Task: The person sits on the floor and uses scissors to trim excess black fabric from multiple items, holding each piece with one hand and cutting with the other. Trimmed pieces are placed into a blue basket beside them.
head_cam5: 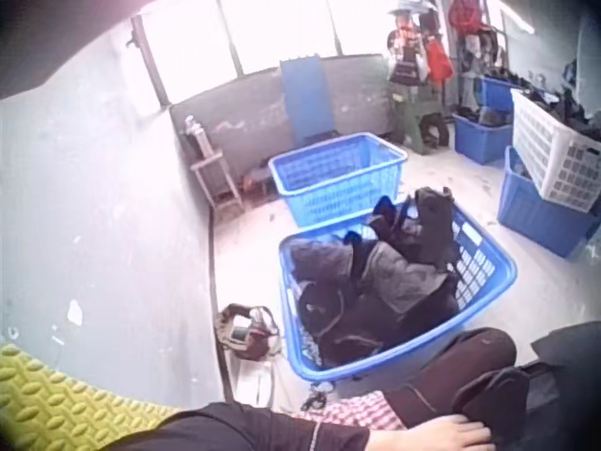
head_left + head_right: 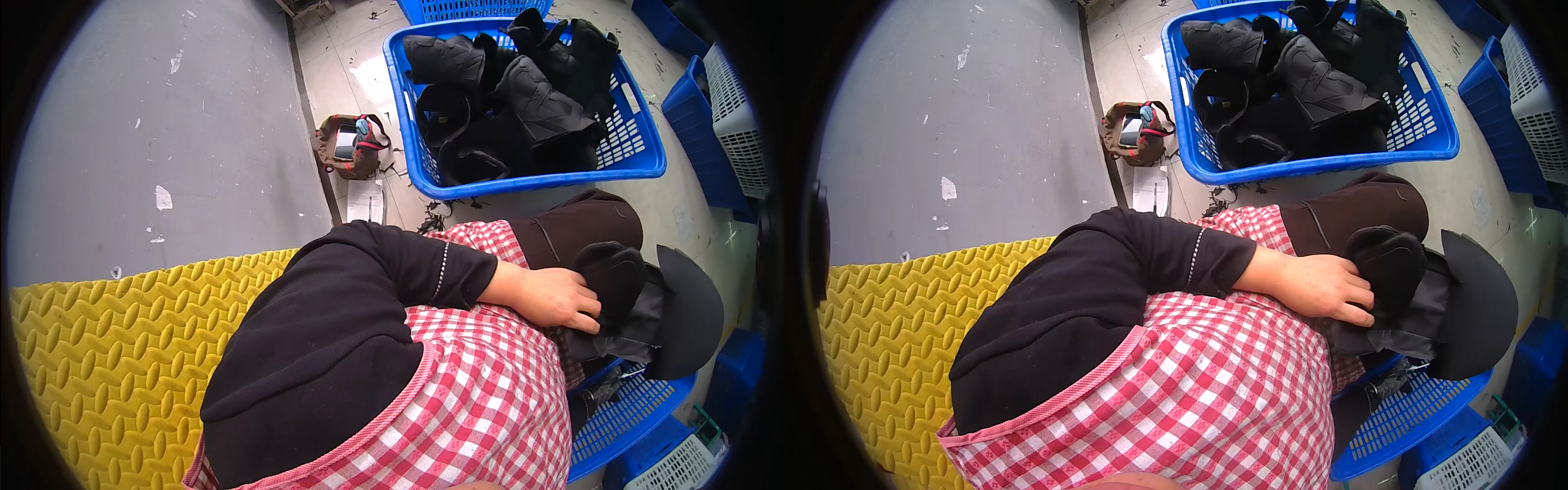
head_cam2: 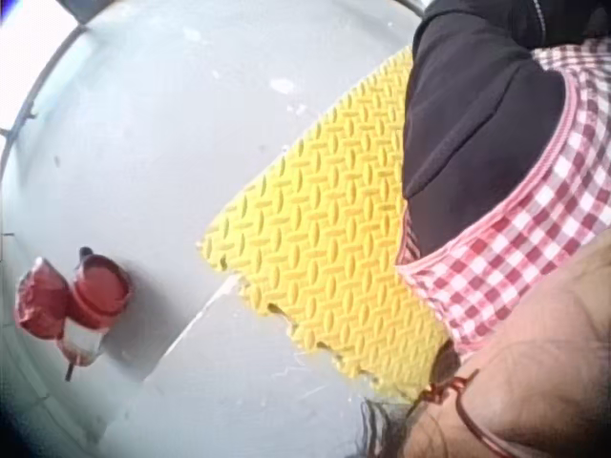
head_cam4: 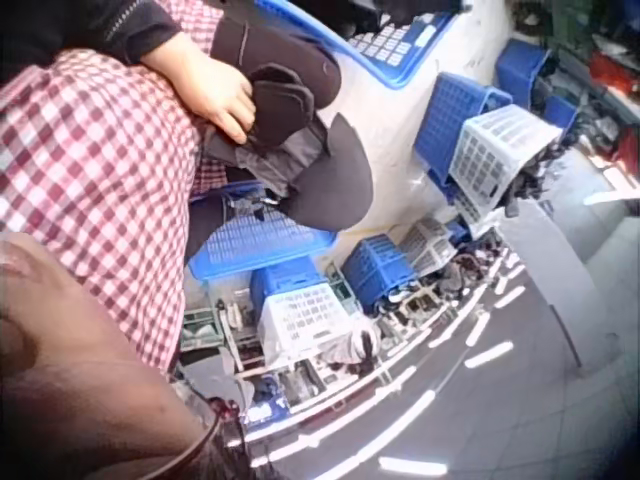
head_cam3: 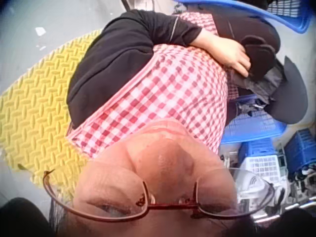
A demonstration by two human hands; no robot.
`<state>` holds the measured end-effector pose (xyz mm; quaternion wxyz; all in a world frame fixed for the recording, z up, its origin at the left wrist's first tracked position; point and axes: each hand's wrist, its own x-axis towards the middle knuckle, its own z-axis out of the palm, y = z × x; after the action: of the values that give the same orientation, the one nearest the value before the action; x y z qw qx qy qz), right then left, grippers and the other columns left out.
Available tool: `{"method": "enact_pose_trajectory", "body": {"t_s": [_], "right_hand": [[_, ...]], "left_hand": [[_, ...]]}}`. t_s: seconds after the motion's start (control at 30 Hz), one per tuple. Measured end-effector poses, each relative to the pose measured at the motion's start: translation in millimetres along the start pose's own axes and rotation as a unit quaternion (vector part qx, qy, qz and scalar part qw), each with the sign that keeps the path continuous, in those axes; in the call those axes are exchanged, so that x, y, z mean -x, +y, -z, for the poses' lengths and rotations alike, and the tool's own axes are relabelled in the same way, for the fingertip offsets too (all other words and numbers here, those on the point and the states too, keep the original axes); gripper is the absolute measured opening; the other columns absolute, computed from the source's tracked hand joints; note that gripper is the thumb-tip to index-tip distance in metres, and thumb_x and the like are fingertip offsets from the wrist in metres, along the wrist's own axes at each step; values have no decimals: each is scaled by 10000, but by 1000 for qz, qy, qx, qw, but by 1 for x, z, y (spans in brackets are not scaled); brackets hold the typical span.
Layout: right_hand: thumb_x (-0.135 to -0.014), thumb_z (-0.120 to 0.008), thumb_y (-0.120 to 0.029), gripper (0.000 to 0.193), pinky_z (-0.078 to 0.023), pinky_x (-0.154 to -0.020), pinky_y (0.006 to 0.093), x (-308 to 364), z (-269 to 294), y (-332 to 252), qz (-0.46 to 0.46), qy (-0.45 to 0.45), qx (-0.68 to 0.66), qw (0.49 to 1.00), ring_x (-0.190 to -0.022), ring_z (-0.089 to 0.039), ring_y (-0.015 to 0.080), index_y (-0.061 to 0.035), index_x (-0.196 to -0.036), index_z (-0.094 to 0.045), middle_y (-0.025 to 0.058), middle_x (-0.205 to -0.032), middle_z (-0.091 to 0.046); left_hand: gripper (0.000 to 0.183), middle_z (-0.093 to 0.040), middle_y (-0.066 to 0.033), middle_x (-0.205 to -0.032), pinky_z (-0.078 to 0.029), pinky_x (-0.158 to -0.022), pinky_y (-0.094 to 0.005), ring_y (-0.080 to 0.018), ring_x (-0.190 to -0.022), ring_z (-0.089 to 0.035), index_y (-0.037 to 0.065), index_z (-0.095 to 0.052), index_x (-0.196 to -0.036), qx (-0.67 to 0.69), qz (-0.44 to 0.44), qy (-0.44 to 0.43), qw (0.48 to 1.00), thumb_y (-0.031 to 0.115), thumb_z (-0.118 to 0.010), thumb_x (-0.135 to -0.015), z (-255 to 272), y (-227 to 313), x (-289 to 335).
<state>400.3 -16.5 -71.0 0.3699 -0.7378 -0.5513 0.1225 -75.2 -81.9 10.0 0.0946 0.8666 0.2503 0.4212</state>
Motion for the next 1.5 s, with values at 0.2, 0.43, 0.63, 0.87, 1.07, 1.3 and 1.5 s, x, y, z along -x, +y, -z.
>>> {"method": "enact_pose_trajectory", "body": {"t_s": [0.2, 0.43, 0.63, 0.87, 1.07, 1.3, 1.5], "right_hand": [[-1004, -651, -201, 339, -503, -592, 272, 50, 52, -44, -78, 72, -277, 955, -728, -638, 163, -39, -1294, -587, 143, -1005, -710], [-1012, -647, -169, 313, -507, -632, 259, 75, 91, -135, -17, 98, -467, 879, -735, -611, 145, -30, -1286, -584, 136, -994, -691], [-1004, -656, -192, 361, -506, -938, 303, 97, 45, -184, -345, -202, -896, 192, -1038, -591, 182, 9, -1293, -578, 116, -1169, -616], [-920, -714, 62, 407, -598, -788, 262, 133, 0, -214, -71, -69, -464, 880, -945, -697, 152, -57, -1296, -613, 75, -1133, -688], [-1036, -619, -130, 269, -562, -758, 249, 115, 66, -248, -78, -19, -576, 814, -896, -691, 174, -46, -1292, -614, 87, -1071, -690], [-959, -741, -180, 322, -544, -842, 310, 80, 96, -221, 64, -69, -129, 987, -904, -655, 151, -39, -1228, -634, 77, -1042, -679], [-947, -771, -197, 407, -559, -876, 310, 48, 0, -200, -70, -257, -425, 865, -966, -681, 145, -24, -1270, -594, 86, -1047, -715]], "left_hand": [[390, -648, -44, -1140, -502, -750, -360, -219, -1007, -663, 171, -621, -1293, -51, -24, -10, 998, 202, -611, -905, 16, 4, -37], [425, -684, -29, -1171, -481, -907, -374, -214, -1074, -664, 170, -707, -1233, -116, -15, -54, 992, 149, -665, -810, 0, 13, -74], [513, -668, -15, -1200, -466, -876, -360, -201, -1044, -650, 142, -684, -1287, -67, -6, -155, 986, 150, -672, -774, -8, 21, -72], [372, -678, -35, -1121, -462, -922, -354, -208, -1074, -643, 142, -739, -1173, -46, 0, -138, 989, 151, -658, -810, 15, 9, -29], [207, -705, -22, -1010, -433, -993, -472, -237, -1095, -660, 137, -744, -935, -145, -50, -112, 982, 89, -679, -744, 63, 4, -82], [113, -651, -207, -1215, -497, -999, -413, -352, -1213, -632, -6, -566, -778, 76, -36, -45, 995, -50, -661, -820, 92, -74, -111], [135, -711, -93, -1157, -513, -922, -308, -170, -1039, -659, 18, -619, -824, 324, 192, -181, 909, -88, -701, -828, 24, -104, -77]]}}
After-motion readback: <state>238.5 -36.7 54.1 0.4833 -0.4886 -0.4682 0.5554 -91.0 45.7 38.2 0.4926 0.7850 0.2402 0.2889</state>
